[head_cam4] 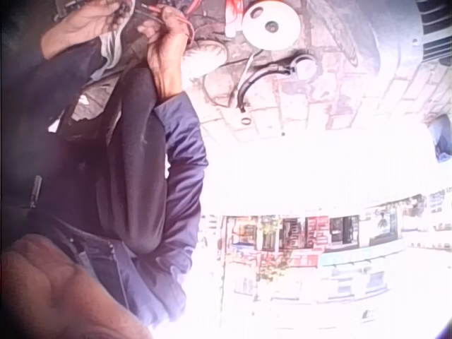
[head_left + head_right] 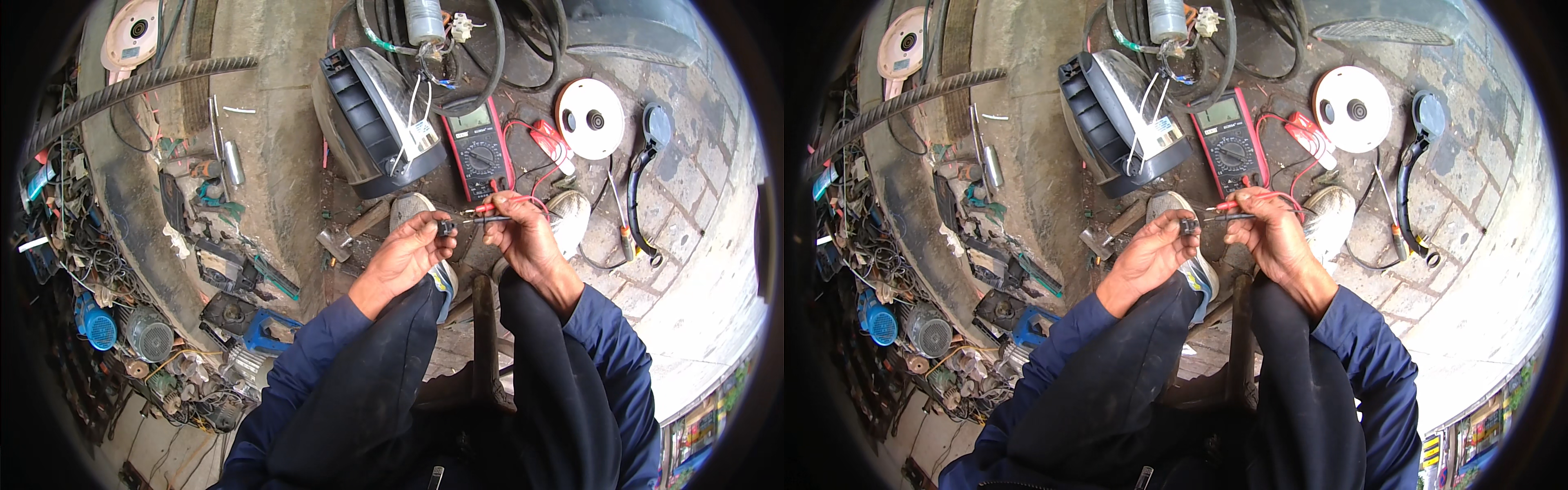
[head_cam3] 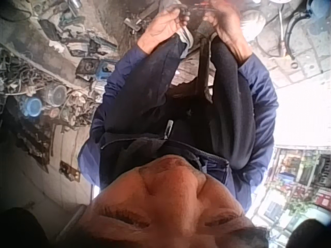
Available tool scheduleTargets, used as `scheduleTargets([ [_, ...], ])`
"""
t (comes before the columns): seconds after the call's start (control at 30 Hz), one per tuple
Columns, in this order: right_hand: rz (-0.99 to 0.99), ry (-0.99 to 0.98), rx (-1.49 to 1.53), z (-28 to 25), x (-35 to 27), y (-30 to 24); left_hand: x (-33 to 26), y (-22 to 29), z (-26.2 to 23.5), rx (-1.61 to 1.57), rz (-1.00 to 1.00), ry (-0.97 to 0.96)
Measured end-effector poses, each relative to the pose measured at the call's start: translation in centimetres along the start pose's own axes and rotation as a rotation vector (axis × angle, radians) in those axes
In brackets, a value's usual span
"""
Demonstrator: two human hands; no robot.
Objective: The person walks through a cluttered workshop and sits on a chair. They use a multimeter to test a small electronic component by connecting the probes to its terminals and observing the readings.
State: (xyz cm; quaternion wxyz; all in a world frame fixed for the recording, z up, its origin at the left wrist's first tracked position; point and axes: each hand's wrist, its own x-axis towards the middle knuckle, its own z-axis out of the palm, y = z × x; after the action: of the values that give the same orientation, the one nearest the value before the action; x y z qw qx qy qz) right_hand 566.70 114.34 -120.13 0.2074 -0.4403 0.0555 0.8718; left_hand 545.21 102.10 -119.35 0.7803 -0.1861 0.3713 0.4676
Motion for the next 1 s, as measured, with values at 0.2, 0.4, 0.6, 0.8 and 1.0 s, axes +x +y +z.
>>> scheduleTargets([
  [0.2,-0.108,0.207,-0.241,-0.8,-0.1,-1.3,3.0,-0.4,0.0,0.678,0.203,0.29],
  [0.4,-0.134,0.281,-0.381,-1.4,-0.9,-1.8,6.2,-0.7,0.2,1.325,0.328,0.401],
  [0.6,-0.137,0.324,-0.378,-1.7,-1.2,-1.8,7.0,-0.6,0.1,1.725,0.549,0.355],
  [0.8,-0.139,0.3,-0.304,-2.1,-1.3,-2.0,7.6,-0.8,-0.1,1.727,0.503,0.394],
  [1.0,-0.123,0.311,-0.287,-2.2,-1.1,-1.8,7.8,-0.8,-0.5,1.683,0.56,0.374],
])
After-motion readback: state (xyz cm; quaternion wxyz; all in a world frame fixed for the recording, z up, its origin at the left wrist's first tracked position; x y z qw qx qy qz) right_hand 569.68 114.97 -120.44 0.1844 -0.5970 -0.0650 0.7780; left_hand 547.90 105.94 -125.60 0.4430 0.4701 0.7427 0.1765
